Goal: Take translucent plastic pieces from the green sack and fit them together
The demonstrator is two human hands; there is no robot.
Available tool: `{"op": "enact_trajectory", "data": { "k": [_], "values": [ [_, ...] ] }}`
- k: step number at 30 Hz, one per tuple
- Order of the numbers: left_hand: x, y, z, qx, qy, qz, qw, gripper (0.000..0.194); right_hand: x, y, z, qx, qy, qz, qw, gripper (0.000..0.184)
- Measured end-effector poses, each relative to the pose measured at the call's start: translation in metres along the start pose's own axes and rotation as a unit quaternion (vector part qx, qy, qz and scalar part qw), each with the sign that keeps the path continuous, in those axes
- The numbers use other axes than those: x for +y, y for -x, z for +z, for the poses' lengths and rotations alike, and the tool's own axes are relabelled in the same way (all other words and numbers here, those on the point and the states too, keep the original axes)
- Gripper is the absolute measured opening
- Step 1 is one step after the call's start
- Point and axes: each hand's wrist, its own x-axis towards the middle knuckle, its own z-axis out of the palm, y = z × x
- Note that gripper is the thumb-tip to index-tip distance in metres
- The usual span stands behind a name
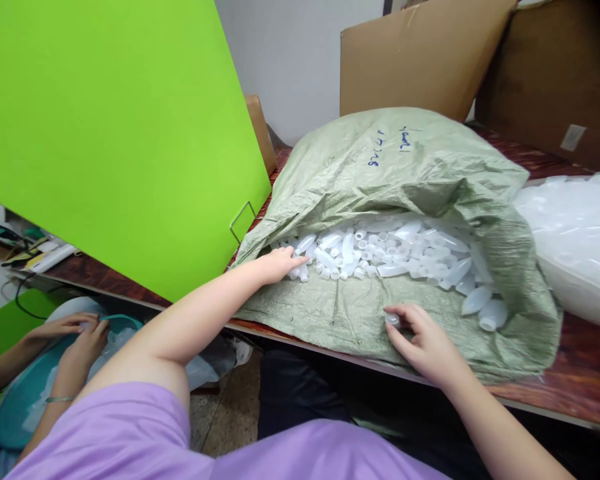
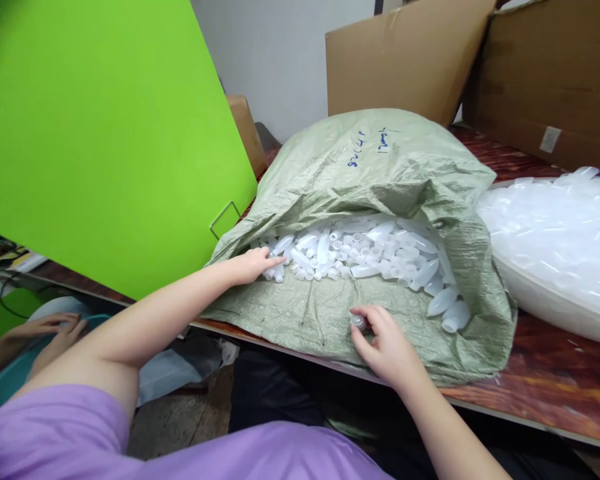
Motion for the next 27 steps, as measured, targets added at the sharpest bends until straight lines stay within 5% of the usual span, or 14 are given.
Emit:
{"op": "enact_trajectory", "data": {
  "k": [4,15,27],
  "values": [
    [0.0,-0.005,-0.009,-0.082,-0.045,0.018,0.995,0.07,0.002,0.0,0.001,0.008,-0.008,0.023,1.0,0.022],
    [-0.021,-0.01,0.0,-0.058,0.007,0.083,0.995,0.05,0.005,0.001,0.002,0.005,-0.003,0.036,0.999,0.022],
    [0.01,0.003,-0.012,-0.095,-0.047,0.162,0.981,0.036,-0.001,0.001,0.0,0.009,-0.02,0.057,0.998,0.025]
  ]
}}
